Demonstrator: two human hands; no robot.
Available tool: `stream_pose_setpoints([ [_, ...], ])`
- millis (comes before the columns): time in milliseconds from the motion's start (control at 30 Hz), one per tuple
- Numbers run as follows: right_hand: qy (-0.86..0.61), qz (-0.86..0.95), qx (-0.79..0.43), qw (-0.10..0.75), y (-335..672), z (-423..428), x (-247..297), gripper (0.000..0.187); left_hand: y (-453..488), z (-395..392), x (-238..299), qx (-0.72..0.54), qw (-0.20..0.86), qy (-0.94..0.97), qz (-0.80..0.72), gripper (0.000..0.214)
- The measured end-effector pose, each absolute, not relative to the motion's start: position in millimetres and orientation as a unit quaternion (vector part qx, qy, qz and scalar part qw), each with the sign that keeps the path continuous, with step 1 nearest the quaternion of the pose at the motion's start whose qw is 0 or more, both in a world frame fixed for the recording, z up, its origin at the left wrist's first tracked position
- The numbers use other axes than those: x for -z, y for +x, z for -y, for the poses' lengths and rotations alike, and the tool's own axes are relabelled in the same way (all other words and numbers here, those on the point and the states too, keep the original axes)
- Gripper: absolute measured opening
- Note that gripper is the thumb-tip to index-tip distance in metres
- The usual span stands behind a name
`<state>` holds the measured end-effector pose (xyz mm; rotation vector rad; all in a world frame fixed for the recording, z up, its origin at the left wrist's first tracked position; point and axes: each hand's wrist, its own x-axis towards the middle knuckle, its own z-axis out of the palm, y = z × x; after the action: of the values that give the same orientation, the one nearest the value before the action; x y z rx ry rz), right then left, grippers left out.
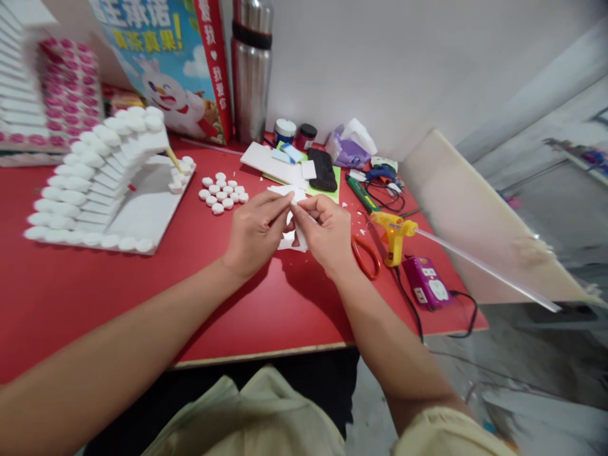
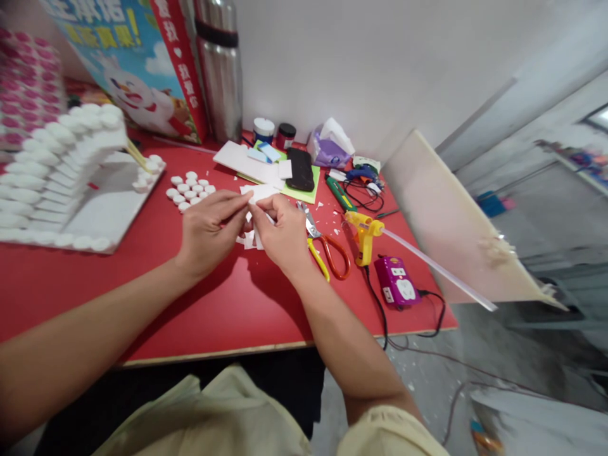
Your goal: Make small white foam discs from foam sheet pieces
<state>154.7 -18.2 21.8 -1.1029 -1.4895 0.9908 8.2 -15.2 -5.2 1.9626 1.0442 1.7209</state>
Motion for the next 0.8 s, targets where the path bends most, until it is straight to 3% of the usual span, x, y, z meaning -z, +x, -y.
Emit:
stream_pose_setpoints([
  [367,-0.417,0.693,-0.416,0.415,177,10,-29,0.027,-7,4,-8,-0.535,0.536,0.541,-0.365,0.016],
  [667,-0.452,0.677,-0.402,0.418,175,7,-27,0.035,-6,4,-10,-0.546,0.447,0.603,-0.371,0.008],
  [800,-0.472,0.662,-0.395,0.428,173,7,-25,0.036,-2,5,-7,-0.553,0.454,0.586,-0.380,0.009],
])
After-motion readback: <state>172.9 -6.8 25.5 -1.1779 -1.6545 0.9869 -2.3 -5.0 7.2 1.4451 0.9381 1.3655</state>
